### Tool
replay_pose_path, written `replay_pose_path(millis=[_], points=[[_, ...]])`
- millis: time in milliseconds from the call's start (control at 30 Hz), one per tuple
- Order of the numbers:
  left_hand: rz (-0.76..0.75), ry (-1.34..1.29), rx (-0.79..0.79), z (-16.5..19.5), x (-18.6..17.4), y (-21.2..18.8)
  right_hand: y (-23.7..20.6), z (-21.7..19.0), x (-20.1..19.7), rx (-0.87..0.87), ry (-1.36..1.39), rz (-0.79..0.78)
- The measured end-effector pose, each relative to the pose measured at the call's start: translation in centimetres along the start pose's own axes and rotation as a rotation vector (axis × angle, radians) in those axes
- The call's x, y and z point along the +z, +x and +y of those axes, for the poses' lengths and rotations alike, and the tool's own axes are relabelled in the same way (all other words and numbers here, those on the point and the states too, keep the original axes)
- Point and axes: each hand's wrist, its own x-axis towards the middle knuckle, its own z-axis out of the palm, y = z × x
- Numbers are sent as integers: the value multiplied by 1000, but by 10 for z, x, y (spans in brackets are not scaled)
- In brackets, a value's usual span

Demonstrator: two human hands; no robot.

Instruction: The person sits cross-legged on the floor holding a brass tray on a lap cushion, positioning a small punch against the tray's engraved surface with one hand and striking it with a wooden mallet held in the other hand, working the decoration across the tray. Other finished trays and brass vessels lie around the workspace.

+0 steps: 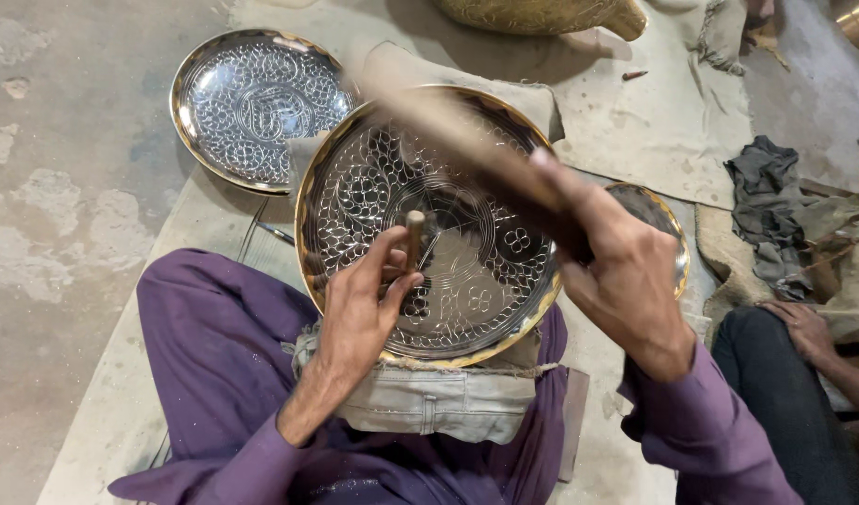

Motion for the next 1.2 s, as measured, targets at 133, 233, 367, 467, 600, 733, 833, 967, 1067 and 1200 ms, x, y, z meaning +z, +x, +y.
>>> replay_pose_path(millis=[133,233,367,467,600,733,833,967,1067,1200], points=[[40,-37,-23,0,1,-6,15,-5,-13,-155,-56,-92],[97,-61,-21,6,1,-10,21,-8,-14,-184,40,57],[138,-69,-61,15,0,-11,24,-9,-14,-270,207,-31],[146,-64,-65,20,0,-12,22,-12,-18,-227,-21,13],[152,-76,-107,18,0,-13,18,-14,-26,-265,260,120],[113,-55,-76,8,2,-10,16,-11,-26,-113,57,-76],[38,-64,-5,-1,3,-6,12,-6,-17,-79,384,-14],[-63,-10,46,-5,-4,-1,-9,5,-2,-111,115,51],[-157,19,39,-1,-5,8,-20,12,19,-80,624,156],[-305,-17,80,6,-18,13,-51,22,48,55,426,44]])
